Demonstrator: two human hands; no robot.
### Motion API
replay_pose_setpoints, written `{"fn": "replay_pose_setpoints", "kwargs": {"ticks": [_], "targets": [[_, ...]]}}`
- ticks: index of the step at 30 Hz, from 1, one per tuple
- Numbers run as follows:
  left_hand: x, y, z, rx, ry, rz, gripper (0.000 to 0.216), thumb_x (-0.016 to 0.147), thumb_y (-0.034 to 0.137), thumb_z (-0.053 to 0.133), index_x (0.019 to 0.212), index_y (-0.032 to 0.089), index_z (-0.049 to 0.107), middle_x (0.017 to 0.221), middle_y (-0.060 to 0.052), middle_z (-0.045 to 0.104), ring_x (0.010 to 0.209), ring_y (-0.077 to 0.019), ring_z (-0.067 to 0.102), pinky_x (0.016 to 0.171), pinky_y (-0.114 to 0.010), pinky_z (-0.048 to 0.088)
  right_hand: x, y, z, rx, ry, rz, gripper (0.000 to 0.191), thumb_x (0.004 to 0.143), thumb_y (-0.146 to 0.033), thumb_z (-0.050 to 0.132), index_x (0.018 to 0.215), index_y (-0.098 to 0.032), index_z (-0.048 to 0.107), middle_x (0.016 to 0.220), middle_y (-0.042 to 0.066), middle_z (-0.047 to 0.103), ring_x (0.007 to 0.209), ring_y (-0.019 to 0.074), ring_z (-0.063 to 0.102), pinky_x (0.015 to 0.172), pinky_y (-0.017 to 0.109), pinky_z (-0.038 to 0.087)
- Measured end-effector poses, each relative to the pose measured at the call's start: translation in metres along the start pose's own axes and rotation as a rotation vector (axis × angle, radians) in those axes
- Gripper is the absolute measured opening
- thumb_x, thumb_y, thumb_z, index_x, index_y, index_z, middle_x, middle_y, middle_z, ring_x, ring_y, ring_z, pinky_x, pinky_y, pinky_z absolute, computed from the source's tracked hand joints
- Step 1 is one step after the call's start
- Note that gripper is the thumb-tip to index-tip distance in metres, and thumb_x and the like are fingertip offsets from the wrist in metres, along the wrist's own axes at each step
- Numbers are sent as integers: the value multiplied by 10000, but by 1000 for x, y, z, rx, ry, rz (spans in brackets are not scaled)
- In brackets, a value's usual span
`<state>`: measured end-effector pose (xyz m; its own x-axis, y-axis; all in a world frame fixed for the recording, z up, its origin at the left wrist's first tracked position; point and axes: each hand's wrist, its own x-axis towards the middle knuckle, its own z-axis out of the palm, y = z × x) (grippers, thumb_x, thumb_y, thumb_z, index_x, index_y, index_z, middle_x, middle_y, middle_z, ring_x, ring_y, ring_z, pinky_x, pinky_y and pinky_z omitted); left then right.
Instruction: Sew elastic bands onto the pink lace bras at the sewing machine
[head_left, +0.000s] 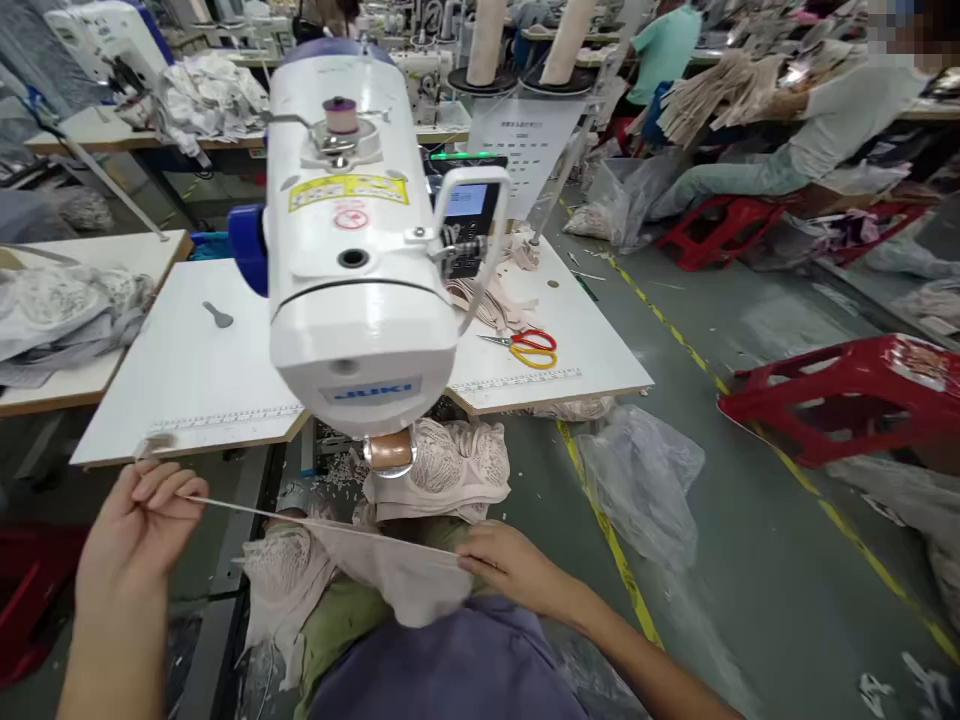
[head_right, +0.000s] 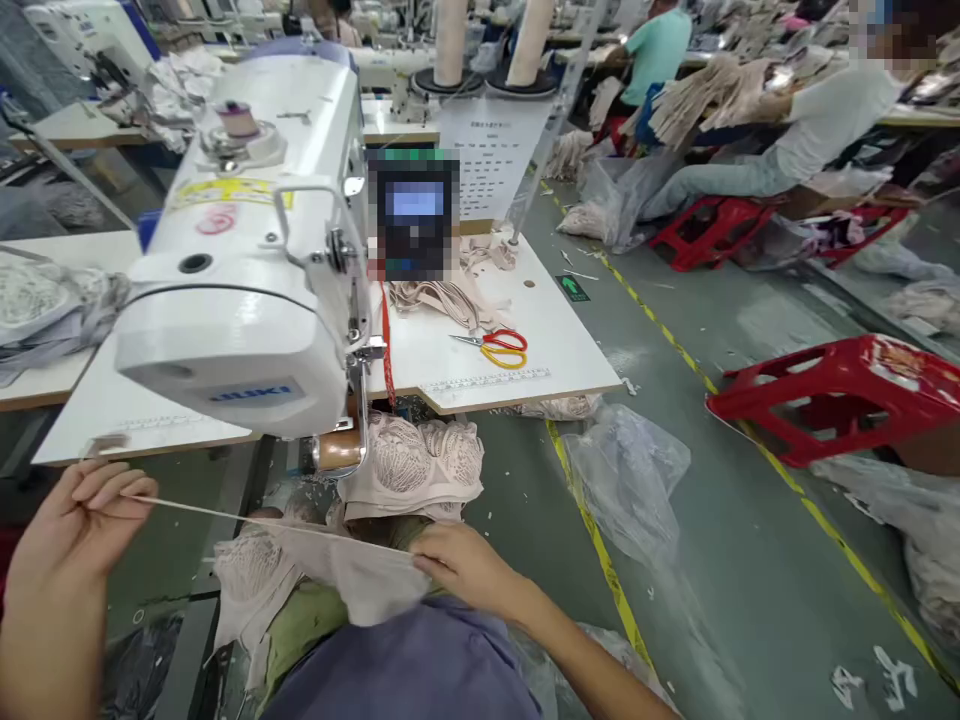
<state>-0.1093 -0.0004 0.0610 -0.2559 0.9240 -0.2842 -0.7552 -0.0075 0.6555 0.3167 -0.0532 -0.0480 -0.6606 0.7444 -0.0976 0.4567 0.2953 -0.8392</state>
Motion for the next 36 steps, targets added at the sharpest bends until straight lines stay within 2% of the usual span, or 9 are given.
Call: {"fn": "replay_pose_setpoints", "kwargs": {"ticks": [4, 10, 13, 17, 22, 25, 29, 31, 36], "targets": [[1, 20, -36, 4, 158, 82, 348, 1064, 216, 243, 812, 177, 479, 520, 99, 512, 402, -23, 456, 510, -173, 450, -5, 8, 2, 269, 116, 162, 316, 975, -430, 485, 886, -215, 699, 868, 43, 683, 823, 198, 621, 740, 289, 458], [5, 8, -79, 27, 348, -31, 334, 1037, 79, 277, 758, 165, 439, 545, 90, 509, 331, -2, 388, 394, -140, 322, 3, 19, 30, 596, 857, 403, 386, 813, -519, 695, 1003, -221, 540, 728, -15, 597, 635, 140, 542, 585, 231, 448], [9, -1, -90, 47, 429, 2, 306, 1040, 117, 313, 770, 167, 448, 552, 95, 527, 304, 3, 337, 381, -144, 304, 1, 13, 34, 529, 962, 422, 404, 763, -538, 732, 879, -215, 519, 683, -41, 512, 591, 114, 475, 543, 208, 416], [3, -14, -88, 126, 452, 81, 225, 975, 244, 537, 773, 175, 467, 579, 94, 569, 302, 19, 280, 351, -129, 221, -13, 22, 26, 470, 897, 502, 452, 720, -599, 730, 859, -205, 557, 736, -2, 556, 622, 137, 514, 537, 231, 431], [-26, -61, -54, 335, 288, 18, 266, 760, 233, 781, 811, 166, 529, 707, 31, 671, 338, 19, 269, 358, -149, 202, -7, 28, 21, 449, 696, 459, 453, 702, -625, 725, 846, -210, 616, 779, 48, 645, 699, 199, 616, 588, 281, 502], [-51, -93, -18, 439, 136, -86, 298, 756, 272, 794, 854, 188, 526, 711, 10, 693, 358, 1, 268, 390, -159, 235, 14, -5, 23, 399, 420, 329, 417, 786, -619, 649, 856, -208, 659, 806, 67, 684, 720, 217, 640, 632, 310, 519], [-84, -116, 21, 668, -105, -158, 285, 794, 301, 758, 834, 216, 489, 718, 15, 668, 568, -97, 544, 560, -205, 415, 49, -51, 24, 353, 148, 215, 378, 926, -547, 507, 981, -211, 674, 804, 49, 671, 655, 179, 594, 603, 291, 478], [-94, -123, 30, 868, -217, -119, 259, 841, 342, 692, 806, 225, 464, 741, 16, 633, 682, -138, 587, 619, -236, 437, 63, -64, 20, 353, 99, 154, 378, 939, -531, 504, 1049, -209, 666, 852, 50, 681, 686, 175, 600, 618, 280, 468], [-103, -142, 33, 1237, -376, -26, 188, 883, 346, 580, 771, 225, 490, 652, 35, 542, 569, -125, 461, 553, -245, 331, 72, -77, 5, 249, -57, 34, 272, 941, -453, 557, 1031, -239, 698, 956, 39, 719, 863, 207, 650, 736, 283, 465]]}}
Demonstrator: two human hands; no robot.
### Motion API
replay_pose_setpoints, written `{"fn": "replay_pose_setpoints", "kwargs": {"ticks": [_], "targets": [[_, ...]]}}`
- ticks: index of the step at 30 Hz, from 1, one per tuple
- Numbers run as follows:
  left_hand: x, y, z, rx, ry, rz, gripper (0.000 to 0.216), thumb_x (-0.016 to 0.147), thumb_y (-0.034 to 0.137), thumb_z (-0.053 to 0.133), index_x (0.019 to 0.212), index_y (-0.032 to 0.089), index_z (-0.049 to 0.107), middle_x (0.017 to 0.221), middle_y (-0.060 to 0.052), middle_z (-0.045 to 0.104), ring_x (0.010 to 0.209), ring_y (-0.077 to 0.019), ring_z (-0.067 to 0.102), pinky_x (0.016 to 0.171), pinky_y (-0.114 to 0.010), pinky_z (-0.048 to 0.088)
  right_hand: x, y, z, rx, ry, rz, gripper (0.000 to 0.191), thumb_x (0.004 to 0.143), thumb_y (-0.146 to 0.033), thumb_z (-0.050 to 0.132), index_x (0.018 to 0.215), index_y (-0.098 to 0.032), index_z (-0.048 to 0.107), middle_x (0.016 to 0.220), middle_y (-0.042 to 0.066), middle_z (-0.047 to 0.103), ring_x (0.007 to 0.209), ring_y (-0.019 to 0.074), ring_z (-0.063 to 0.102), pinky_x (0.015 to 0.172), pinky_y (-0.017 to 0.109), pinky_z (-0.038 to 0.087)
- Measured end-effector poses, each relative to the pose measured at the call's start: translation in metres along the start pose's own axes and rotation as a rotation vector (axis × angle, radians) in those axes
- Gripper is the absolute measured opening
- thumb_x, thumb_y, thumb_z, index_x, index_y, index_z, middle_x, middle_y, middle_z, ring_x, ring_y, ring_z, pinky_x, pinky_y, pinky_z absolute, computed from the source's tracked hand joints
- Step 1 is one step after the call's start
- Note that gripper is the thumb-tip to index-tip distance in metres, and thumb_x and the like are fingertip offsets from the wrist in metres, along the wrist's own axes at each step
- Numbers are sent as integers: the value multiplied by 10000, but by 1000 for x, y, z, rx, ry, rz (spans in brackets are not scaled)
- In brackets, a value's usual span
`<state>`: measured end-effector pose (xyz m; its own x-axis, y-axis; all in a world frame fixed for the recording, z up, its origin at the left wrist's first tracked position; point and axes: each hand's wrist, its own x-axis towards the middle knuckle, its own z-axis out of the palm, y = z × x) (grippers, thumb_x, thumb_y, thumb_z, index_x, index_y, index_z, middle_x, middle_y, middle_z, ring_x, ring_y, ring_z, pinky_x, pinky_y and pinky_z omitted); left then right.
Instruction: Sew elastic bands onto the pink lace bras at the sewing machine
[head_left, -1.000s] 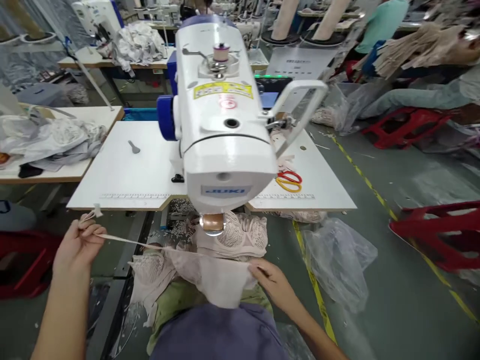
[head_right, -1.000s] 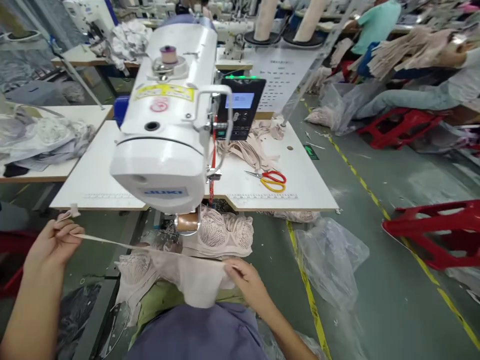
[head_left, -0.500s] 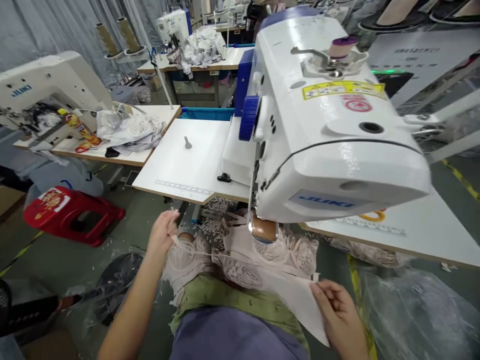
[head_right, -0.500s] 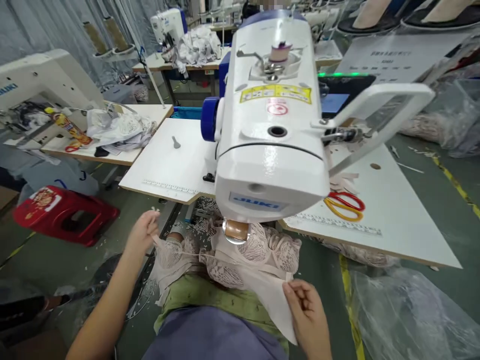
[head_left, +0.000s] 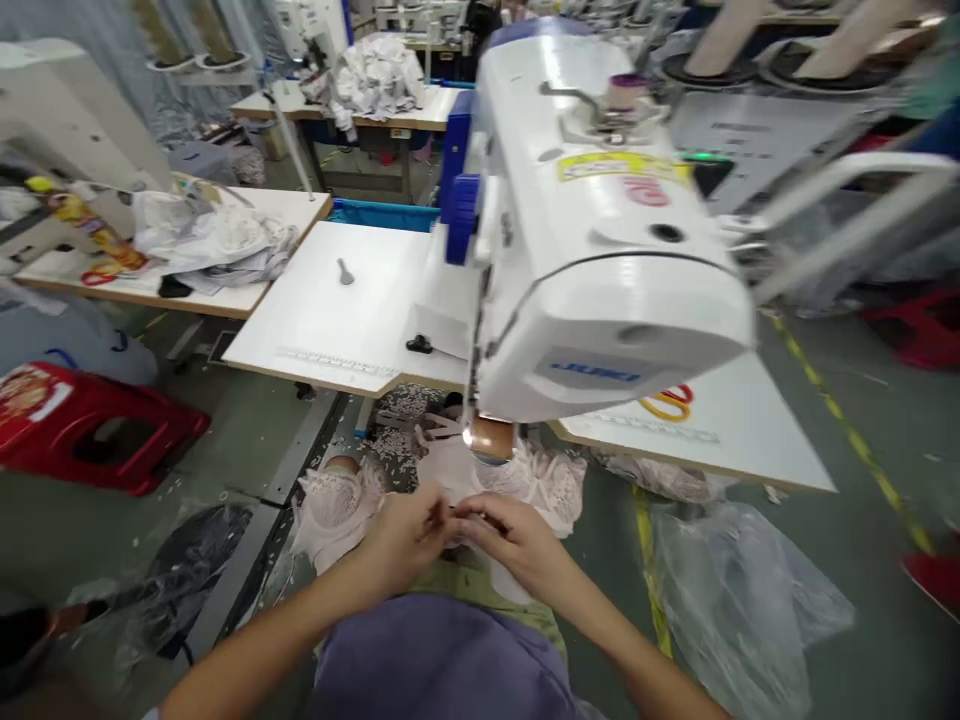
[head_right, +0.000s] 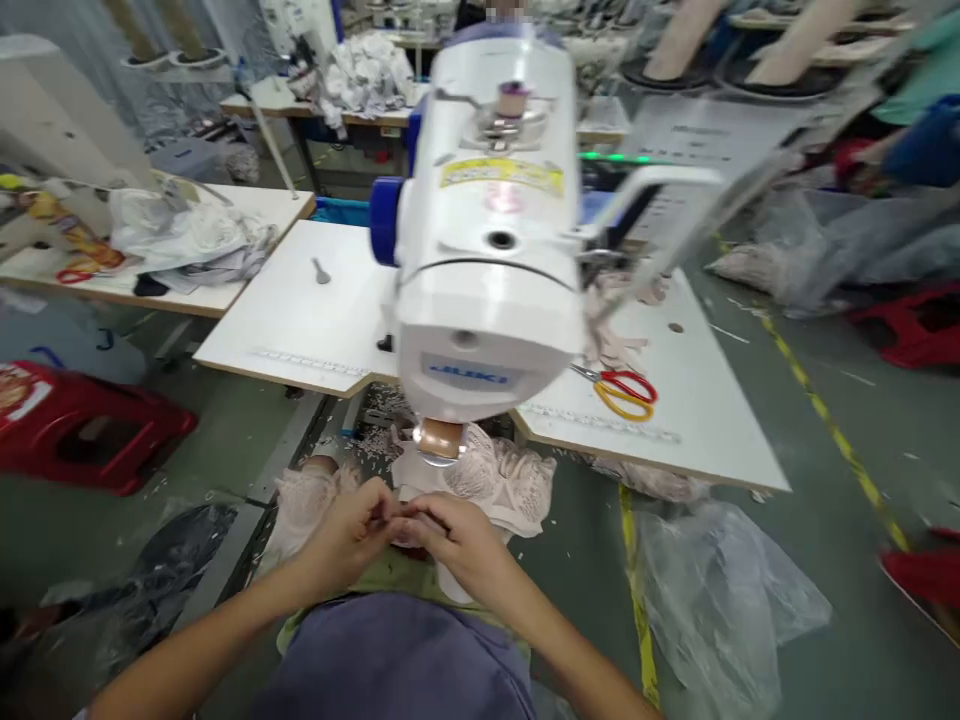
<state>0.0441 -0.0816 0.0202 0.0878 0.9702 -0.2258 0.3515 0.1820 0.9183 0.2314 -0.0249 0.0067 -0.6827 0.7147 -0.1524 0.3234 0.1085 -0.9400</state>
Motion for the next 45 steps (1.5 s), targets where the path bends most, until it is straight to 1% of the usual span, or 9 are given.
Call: {"fn": "replay_pose_setpoints", "kwargs": {"ticks": [5, 8, 13, 19, 25, 31, 37, 40, 45], "targets": [[5, -20, 12, -33, 93, -23, 105, 798, 318, 650, 829, 228, 605, 771, -35, 626, 799, -220, 561, 722, -311, 397, -1, 22, -11, -144, -88, 70, 273, 919, -443, 553, 804, -229, 679, 740, 14, 669, 665, 193, 599, 599, 276, 425], [-3, -37, 26, -179, 142, -58, 224, 847, 425, 614, 904, 213, 659, 973, -107, 669, 985, -276, 579, 836, -375, 434, 0, 47, -6, 20, 174, 186, 314, 881, -521, 567, 846, -213, 621, 748, 22, 636, 661, 196, 576, 586, 283, 451], [-14, -56, 65, -549, -53, -80, 502, 712, 722, 655, 695, 223, 707, 661, -47, 672, 668, -248, 653, 621, -385, 509, -1, 52, 30, 198, 589, 239, 303, 935, -524, 486, 935, -221, 504, 806, 11, 543, 694, 169, 532, 600, 267, 463], [0, -48, 75, -805, 244, -170, 621, 808, 726, 553, 985, 145, 684, 895, -123, 706, 902, -259, 663, 857, -392, 506, 3, 42, 83, 72, 712, 102, 288, 945, -504, 497, 949, -217, 481, 826, 35, 532, 733, 182, 547, 641, 301, 470], [1, -39, 50, -648, 385, -199, 432, 878, 560, 580, 1026, 162, 655, 955, -77, 691, 919, -222, 621, 865, -330, 467, 6, 43, 87, 127, 528, 106, 253, 972, -442, 464, 858, -221, 512, 727, 8, 537, 632, 157, 528, 556, 275, 457], [-2, -26, 10, -398, 21, -169, 453, 894, 506, 580, 579, 182, 592, 550, 0, 569, 562, -149, 514, 607, -270, 391, -6, 20, 27, -204, 410, -204, 256, 884, -377, 627, 1097, -237, 598, 1121, 101, 604, 1048, 258, 562, 863, 397, 484], [-8, -10, 2, -272, -240, -223, 466, 899, 533, 549, 592, 183, 549, 532, 25, 497, 526, -122, 444, 535, -244, 324, -7, 3, 4, -48, -63, -86, 68, 864, -242, 590, 922, -229, 557, 690, -50, 515, 585, 109, 465, 498, 215, 355], [-8, -15, -11, -417, -79, -282, 383, 864, 494, 640, 674, 163, 604, 637, 10, 568, 611, -120, 485, 590, -228, 362, -18, 11, -15, 21, 276, -77, 56, 826, -213, 593, 841, -217, 539, 665, -51, 501, 524, 91, 413, 470, 208, 331], [4, -30, -44, -893, 372, -398, 387, 651, 448, 863, 777, 134, 675, 522, 77, 458, 497, -53, 376, 515, -171, 351, -53, 20, -71, 262, 1399, -220, 218, 792, -263, 709, 846, -222, 502, 817, -16, 544, 620, 110, 515, 547, 224, 427]]}}
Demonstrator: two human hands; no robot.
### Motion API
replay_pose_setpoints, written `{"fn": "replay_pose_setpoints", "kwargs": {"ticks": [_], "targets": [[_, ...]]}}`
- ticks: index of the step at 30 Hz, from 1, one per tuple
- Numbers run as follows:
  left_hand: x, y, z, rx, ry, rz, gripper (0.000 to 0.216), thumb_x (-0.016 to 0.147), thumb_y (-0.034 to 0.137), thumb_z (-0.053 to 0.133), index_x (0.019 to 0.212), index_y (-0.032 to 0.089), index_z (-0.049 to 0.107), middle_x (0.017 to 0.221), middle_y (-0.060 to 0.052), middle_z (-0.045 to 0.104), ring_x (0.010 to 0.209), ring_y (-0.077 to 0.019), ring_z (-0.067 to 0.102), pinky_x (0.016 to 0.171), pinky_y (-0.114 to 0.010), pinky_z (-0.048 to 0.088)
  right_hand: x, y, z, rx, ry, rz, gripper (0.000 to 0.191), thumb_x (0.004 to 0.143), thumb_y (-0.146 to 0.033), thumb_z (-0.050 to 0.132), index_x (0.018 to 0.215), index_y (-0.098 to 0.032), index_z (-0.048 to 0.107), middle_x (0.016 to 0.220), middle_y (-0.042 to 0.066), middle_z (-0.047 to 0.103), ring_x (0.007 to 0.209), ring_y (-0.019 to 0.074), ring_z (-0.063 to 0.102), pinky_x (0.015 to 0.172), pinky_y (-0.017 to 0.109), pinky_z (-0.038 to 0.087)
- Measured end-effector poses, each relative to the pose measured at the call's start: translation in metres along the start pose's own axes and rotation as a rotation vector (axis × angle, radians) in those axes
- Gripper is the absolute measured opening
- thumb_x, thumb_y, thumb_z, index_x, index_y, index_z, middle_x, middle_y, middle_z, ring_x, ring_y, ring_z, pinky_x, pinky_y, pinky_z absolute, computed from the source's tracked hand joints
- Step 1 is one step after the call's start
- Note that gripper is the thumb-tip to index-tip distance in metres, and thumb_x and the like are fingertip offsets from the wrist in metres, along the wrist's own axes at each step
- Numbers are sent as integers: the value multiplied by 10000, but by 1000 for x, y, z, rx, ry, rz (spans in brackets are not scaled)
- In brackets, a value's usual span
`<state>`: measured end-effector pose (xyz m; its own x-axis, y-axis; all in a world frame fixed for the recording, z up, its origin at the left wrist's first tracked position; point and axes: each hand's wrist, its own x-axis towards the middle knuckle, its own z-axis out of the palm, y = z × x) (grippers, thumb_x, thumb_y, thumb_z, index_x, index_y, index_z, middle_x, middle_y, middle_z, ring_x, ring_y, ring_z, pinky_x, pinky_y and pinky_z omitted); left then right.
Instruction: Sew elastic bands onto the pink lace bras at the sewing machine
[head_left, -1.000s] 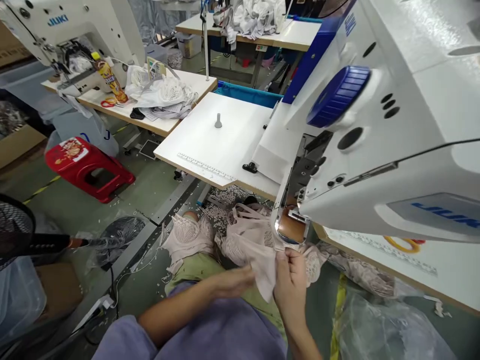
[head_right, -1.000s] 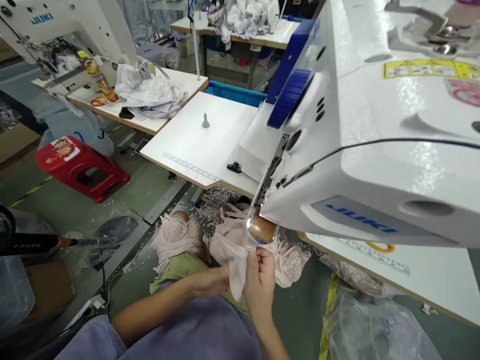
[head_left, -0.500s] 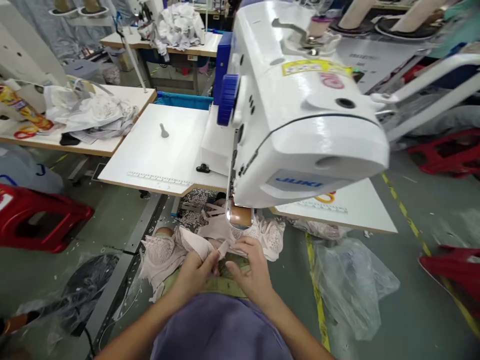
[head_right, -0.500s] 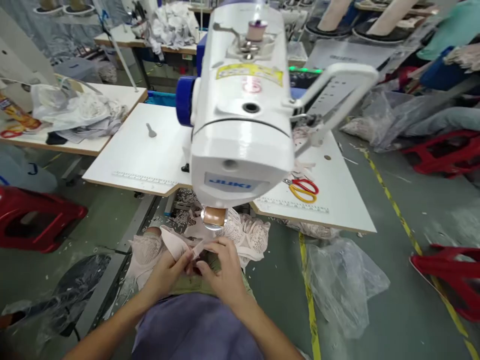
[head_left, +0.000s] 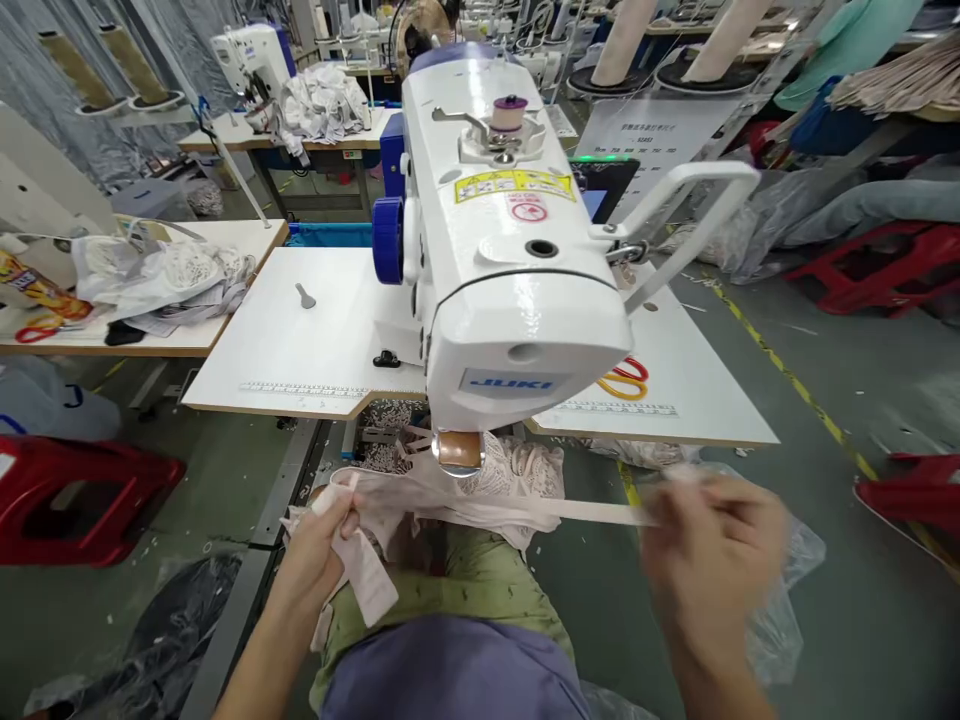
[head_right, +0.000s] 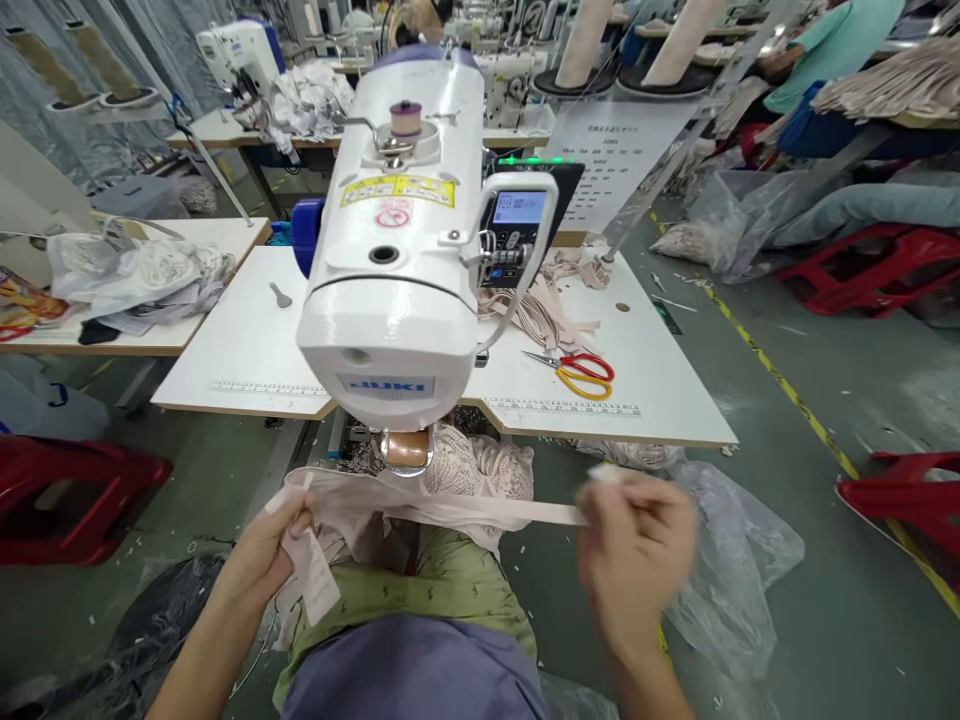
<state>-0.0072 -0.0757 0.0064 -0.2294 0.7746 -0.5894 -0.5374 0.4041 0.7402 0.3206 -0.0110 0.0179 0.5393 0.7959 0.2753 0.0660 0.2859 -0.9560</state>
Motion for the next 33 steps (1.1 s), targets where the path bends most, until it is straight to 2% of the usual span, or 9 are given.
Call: {"fn": "replay_pose_setpoints", "kwargs": {"ticks": [2, 3, 5, 7, 8, 13, 22, 27, 33], "targets": [[2, 0, 3, -62, 45, 1, 441, 596, 466, 890, 790, 132, 678, 499, 90, 450, 464, -33, 353, 494, -156, 344, 2, -5, -6, -4, 61, -88, 196, 796, -248, 722, 876, -225, 544, 807, -15, 558, 648, 125, 543, 582, 241, 454], [2, -3, 9, -67, 42, -3, 450, 584, 460, 897, 799, 130, 679, 531, 76, 507, 461, -24, 360, 491, -151, 346, -4, -6, -5, -81, -60, -124, 146, 815, -246, 711, 882, -226, 582, 809, -2, 589, 678, 140, 572, 600, 253, 470], [-3, -14, 24, -73, 10, -27, 441, 585, 416, 907, 827, 119, 689, 651, 17, 640, 467, -15, 389, 491, -152, 354, -25, -8, 6, -262, -484, -182, 28, 876, -235, 656, 903, -235, 657, 849, 32, 663, 756, 171, 631, 637, 274, 506], [-10, -26, 41, -66, -36, -39, 408, 600, 382, 906, 828, 112, 702, 720, -24, 695, 487, -23, 433, 511, -160, 382, -52, -6, 23, -302, -854, -264, 117, 923, -199, 591, 968, -251, 686, 876, 40, 694, 788, 173, 657, 654, 273, 527], [-13, -32, 48, -62, -57, -41, 382, 607, 373, 904, 801, 110, 707, 701, -24, 692, 502, -33, 457, 525, -164, 396, -65, -5, 33, -274, -945, -303, 153, 934, -176, 570, 1008, -254, 680, 884, 37, 695, 791, 165, 659, 662, 266, 531], [-23, -46, 60, -49, -145, 51, 257, 732, 313, 831, 908, 144, 749, 750, -12, 704, 711, -113, 620, 704, -209, 493, -95, 4, 67, -234, -913, -370, 185, 934, -137, 561, 1073, -230, 640, 943, 49, 684, 843, 161, 653, 734, 277, 533], [-26, -45, 59, 204, -182, 170, 368, 856, 337, 709, 1186, 174, 706, 1115, -90, 740, 1113, -258, 644, 970, -356, 499, -90, 9, 71, -268, -882, -235, 102, 935, -190, 571, 977, -220, 659, 909, 40, 703, 837, 172, 657, 740, 276, 507], [-28, -44, 58, 342, -188, 210, 351, 847, 355, 704, 1151, 179, 728, 1043, -73, 762, 1031, -258, 680, 887, -343, 551, -76, 6, 70, -320, -1025, -71, 66, 856, -162, 620, 842, -214, 658, 790, 5, 652, 706, 147, 599, 627, 243, 427], [-30, -37, 56, 562, -201, 438, 238, 816, 316, 708, 989, 174, 790, 881, -53, 779, 831, -230, 705, 754, -298, 575, -60, 1, 71, -254, -1185, -4, 123, 756, -81, 626, 765, -203, 617, 722, -34, 573, 678, 117, 525, 627, 224, 362]]}}
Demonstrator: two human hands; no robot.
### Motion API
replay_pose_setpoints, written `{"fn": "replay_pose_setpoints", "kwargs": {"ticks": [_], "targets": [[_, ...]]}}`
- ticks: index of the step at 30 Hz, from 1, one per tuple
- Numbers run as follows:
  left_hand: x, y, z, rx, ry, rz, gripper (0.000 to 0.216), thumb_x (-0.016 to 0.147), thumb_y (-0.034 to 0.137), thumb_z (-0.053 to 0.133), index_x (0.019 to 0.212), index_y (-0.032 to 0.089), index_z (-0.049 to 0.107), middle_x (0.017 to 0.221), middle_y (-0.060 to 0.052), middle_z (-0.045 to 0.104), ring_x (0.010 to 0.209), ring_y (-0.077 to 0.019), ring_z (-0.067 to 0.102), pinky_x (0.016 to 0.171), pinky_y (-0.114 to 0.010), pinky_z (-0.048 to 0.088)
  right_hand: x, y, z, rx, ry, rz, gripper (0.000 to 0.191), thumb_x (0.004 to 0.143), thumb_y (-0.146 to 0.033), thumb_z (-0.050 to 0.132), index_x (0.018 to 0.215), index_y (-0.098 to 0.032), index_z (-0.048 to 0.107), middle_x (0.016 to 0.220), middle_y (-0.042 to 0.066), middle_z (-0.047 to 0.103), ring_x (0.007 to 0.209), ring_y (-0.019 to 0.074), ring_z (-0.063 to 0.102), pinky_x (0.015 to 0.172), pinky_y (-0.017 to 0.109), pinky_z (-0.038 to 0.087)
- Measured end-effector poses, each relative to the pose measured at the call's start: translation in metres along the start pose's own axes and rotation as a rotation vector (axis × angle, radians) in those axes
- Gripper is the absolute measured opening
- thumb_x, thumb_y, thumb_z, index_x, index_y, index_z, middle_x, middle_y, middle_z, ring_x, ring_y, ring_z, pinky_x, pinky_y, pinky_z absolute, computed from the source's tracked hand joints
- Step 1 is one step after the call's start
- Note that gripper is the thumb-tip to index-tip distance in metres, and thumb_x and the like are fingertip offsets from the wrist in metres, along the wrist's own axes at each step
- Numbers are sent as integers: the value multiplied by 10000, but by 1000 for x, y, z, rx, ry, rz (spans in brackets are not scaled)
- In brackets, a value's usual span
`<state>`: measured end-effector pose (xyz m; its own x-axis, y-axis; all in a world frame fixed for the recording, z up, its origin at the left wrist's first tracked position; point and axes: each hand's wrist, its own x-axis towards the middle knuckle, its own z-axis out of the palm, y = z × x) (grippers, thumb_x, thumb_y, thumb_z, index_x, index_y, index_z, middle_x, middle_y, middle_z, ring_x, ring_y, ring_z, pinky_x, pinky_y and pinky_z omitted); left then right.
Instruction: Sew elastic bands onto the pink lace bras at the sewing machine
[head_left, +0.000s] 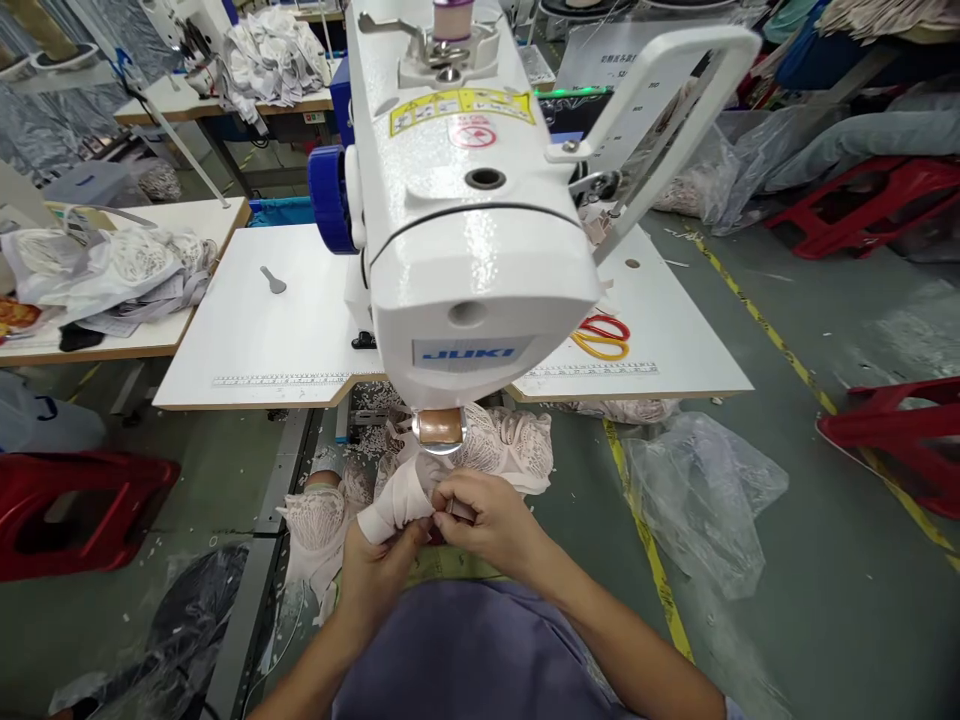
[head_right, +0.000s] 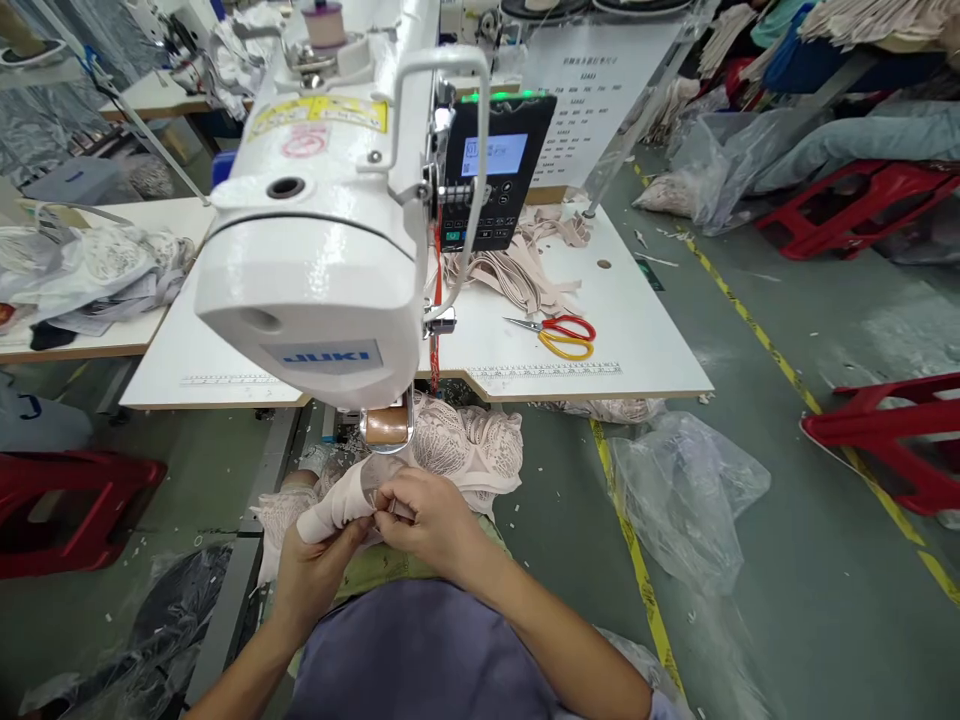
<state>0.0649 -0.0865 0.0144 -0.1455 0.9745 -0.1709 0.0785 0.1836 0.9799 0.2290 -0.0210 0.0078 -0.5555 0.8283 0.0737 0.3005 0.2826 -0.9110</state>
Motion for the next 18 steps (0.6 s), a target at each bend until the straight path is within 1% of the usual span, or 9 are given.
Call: {"fn": "replay_pose_setpoints", "kwargs": {"ticks": [2, 5, 7, 10, 12, 14, 16, 18], "targets": [[1, 2, -1, 18, -5, 4, 238, 809, 322, 707, 968, 166, 793, 839, -57, 775, 785, -229, 702, 703, -290, 574, 1, 0, -1, 4, -51, -4, 116, 776, -84, 606, 761, -199, 605, 711, -34, 550, 688, 119, 512, 630, 228, 346], [5, 4, -1, 22, -43, -54, 278, 818, 359, 693, 970, 144, 784, 768, -61, 757, 766, -239, 698, 661, -290, 568, -1, 2, 0, 2, -88, -1, 103, 814, -108, 566, 757, -190, 589, 704, -26, 522, 690, 126, 499, 620, 238, 327], [7, 4, -1, 28, -78, -96, 308, 832, 374, 677, 1004, 137, 771, 786, -66, 757, 787, -242, 698, 665, -292, 566, -3, 5, 3, 2, -65, 17, 105, 820, -121, 555, 738, -184, 574, 697, -23, 507, 679, 127, 492, 609, 241, 319], [9, 3, -2, 30, -126, -128, 324, 833, 372, 675, 1034, 129, 752, 881, -80, 767, 846, -243, 698, 722, -299, 563, -7, 6, 6, -3, -15, 46, 130, 813, -135, 556, 692, -180, 546, 675, -26, 486, 654, 123, 479, 597, 241, 315], [10, 2, -2, 47, -142, -111, 313, 830, 367, 678, 1013, 124, 752, 903, -85, 768, 861, -245, 699, 747, -304, 562, -8, 6, 6, -7, -5, 61, 125, 806, -136, 559, 689, -178, 560, 675, -25, 502, 652, 122, 487, 599, 242, 323], [10, 0, -2, 88, -118, -56, 296, 830, 356, 675, 996, 125, 755, 907, -87, 768, 850, -246, 699, 743, -305, 561, -7, 6, 4, 9, -5, 84, 100, 803, -140, 569, 718, -179, 606, 696, -17, 550, 675, 129, 517, 622, 245, 348], [12, 1, -3, 141, -98, 24, 292, 840, 342, 659, 1021, 131, 748, 911, -84, 764, 863, -249, 695, 749, -308, 557, -5, 6, -2, 70, -30, 133, 75, 805, -163, 592, 774, -184, 656, 754, -4, 615, 723, 141, 557, 661, 250, 384], [14, 6, -5, 197, -118, 72, 286, 863, 340, 626, 1028, 135, 739, 852, -70, 747, 881, -251, 683, 782, -318, 548, -5, 5, -10, 163, -62, 213, 104, 831, -203, 589, 853, -192, 690, 838, 13, 666, 775, 153, 588, 690, 256, 414]]}}
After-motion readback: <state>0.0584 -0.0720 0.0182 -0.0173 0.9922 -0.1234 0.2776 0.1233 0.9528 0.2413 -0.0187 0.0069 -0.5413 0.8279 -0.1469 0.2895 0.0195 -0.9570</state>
